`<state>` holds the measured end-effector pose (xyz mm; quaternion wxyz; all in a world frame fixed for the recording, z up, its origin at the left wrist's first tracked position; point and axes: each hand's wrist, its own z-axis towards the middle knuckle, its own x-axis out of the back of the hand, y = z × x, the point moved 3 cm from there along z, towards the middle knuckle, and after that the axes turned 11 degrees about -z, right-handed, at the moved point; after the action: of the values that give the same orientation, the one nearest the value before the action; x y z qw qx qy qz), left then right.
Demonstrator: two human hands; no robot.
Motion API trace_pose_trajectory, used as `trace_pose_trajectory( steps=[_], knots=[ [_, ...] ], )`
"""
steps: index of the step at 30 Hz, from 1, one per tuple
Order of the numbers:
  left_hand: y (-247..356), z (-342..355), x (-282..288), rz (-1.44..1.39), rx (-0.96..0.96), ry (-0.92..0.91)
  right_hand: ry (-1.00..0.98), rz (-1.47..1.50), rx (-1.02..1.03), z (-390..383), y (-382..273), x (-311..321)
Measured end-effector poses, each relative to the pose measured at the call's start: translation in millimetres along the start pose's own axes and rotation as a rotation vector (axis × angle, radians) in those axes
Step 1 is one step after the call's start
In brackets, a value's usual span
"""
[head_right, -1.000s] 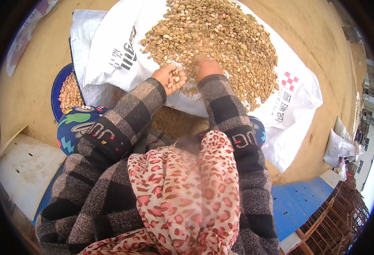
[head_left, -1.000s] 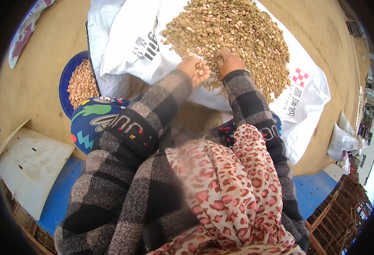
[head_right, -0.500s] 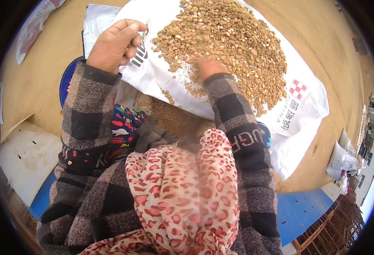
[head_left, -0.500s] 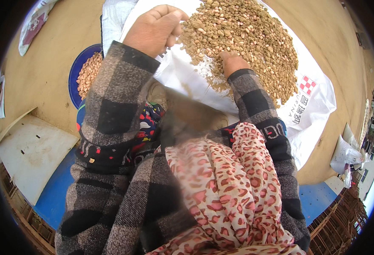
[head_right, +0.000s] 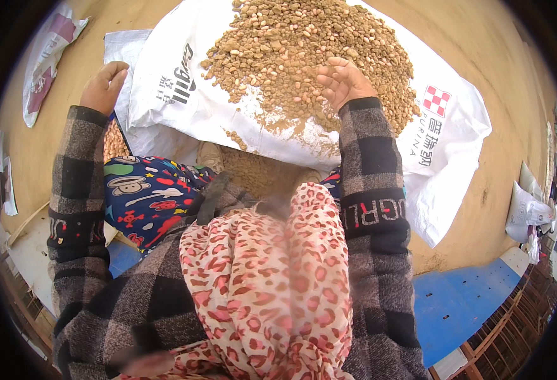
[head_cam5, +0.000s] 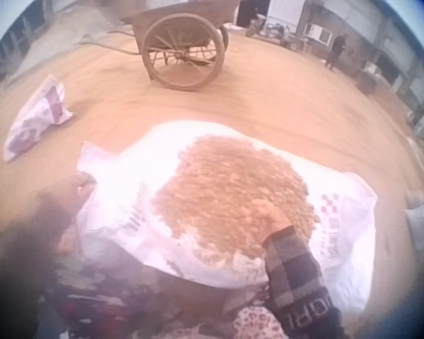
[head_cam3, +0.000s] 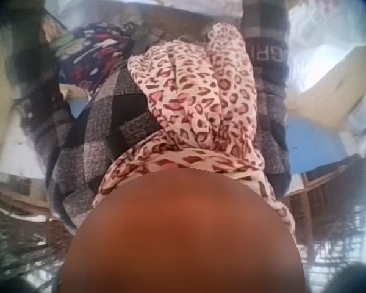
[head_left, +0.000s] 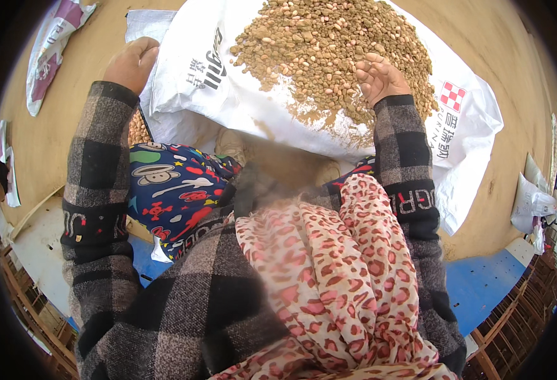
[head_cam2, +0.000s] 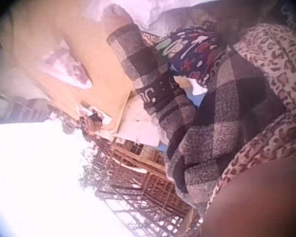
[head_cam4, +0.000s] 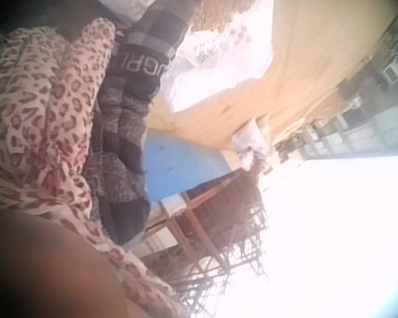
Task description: The person sits on the floor and shells peanuts by hand, separating the kernels from the shells. The kernels are placed into a blue bowl while the shells remain on a white sack.
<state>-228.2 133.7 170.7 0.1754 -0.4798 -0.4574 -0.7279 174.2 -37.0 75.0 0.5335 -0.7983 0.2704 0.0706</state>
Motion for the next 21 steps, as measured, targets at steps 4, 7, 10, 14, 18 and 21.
trace_pose_trajectory(
  steps=[4,7,10,14,18,21],
  knots=[
    [101.9,21.1,-116.2,-0.260,-0.159,-0.317,0.287,-0.980,-0.096,6.4,20.1,30.5],
    [140.4,25.9,-186.3,-0.257,-0.073,-0.447,0.363,-1.471,0.084,7.8,36.8,23.6],
    [165.0,23.4,-225.6,-0.297,-0.141,-0.360,0.225,-1.591,0.111,7.6,53.2,4.7],
    [166.6,19.1,-244.1,-0.108,0.004,-0.417,0.075,-1.703,0.171,8.0,54.8,-17.5],
    [165.1,20.6,-243.3,-0.083,-0.065,-0.422,-0.015,-1.824,0.165,7.6,50.1,-26.3],
    [162.7,20.9,-242.6,-0.068,-0.078,-0.439,-0.088,-1.923,0.147,5.0,49.6,-28.0]
  ],
)
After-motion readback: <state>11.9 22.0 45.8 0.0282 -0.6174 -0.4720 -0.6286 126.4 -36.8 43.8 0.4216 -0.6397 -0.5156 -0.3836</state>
